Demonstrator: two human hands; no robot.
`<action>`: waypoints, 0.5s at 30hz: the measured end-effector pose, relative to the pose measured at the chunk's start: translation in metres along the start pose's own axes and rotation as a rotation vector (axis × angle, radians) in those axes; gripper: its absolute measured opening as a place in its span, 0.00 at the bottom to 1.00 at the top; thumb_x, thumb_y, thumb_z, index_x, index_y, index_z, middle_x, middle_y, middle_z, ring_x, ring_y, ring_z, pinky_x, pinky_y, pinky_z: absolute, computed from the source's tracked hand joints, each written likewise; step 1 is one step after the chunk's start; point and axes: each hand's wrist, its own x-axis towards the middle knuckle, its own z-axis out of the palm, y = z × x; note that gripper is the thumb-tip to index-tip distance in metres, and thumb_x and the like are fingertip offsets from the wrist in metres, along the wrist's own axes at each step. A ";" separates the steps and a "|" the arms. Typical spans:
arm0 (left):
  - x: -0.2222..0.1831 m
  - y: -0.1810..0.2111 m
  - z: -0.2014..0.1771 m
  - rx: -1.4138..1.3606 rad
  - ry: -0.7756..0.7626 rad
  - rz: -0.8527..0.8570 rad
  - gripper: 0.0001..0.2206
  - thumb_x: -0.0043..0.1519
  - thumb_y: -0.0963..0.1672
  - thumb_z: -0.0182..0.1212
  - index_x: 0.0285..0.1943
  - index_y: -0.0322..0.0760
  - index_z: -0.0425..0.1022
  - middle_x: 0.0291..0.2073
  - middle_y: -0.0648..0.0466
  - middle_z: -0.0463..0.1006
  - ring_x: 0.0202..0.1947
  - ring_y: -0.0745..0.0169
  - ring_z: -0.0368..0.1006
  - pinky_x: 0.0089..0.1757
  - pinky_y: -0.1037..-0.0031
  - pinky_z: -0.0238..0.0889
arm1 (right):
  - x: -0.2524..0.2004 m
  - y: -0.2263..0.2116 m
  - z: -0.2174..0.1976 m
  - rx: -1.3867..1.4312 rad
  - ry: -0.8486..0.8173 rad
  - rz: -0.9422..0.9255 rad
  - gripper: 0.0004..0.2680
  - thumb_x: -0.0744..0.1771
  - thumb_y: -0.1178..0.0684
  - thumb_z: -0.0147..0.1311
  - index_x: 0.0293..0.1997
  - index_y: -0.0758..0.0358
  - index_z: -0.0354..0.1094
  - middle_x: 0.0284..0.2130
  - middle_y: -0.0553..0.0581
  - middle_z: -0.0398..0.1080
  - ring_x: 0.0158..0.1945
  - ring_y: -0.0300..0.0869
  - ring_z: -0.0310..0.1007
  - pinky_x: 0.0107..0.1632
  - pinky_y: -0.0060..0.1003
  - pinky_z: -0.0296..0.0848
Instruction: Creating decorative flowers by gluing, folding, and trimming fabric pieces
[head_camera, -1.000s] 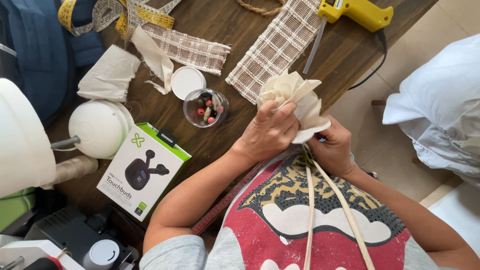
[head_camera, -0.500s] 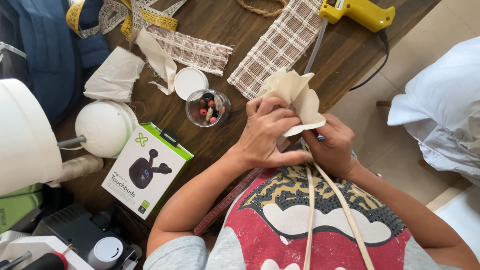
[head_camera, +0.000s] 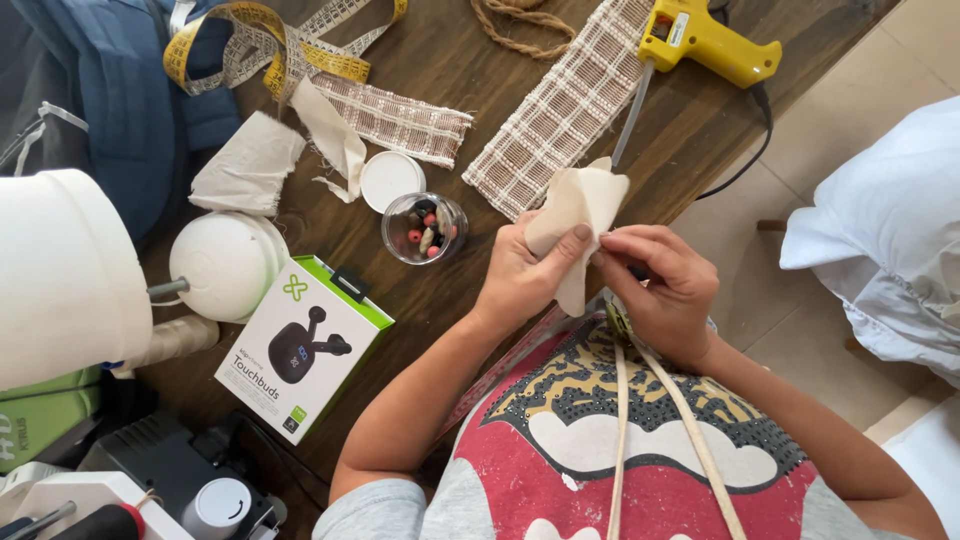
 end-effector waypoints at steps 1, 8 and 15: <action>0.000 0.001 0.001 -0.001 0.002 -0.001 0.12 0.59 0.45 0.72 0.23 0.41 0.80 0.21 0.54 0.77 0.32 0.67 0.71 0.43 0.75 0.65 | 0.002 -0.001 0.000 0.000 -0.002 0.001 0.05 0.63 0.70 0.67 0.40 0.75 0.77 0.33 0.65 0.76 0.30 0.38 0.74 0.32 0.34 0.75; -0.002 0.009 0.003 -0.011 0.024 0.019 0.14 0.61 0.45 0.69 0.20 0.41 0.78 0.17 0.56 0.76 0.32 0.68 0.70 0.47 0.76 0.65 | 0.007 0.001 -0.003 -0.217 -0.016 -0.302 0.05 0.63 0.70 0.68 0.38 0.73 0.80 0.32 0.66 0.77 0.27 0.49 0.77 0.28 0.39 0.75; 0.002 0.014 0.000 0.078 0.048 0.150 0.10 0.62 0.46 0.70 0.29 0.38 0.80 0.29 0.51 0.81 0.44 0.56 0.76 0.56 0.68 0.63 | 0.014 0.002 -0.002 -0.225 -0.006 -0.367 0.03 0.66 0.70 0.63 0.36 0.73 0.76 0.30 0.64 0.75 0.25 0.51 0.72 0.32 0.42 0.74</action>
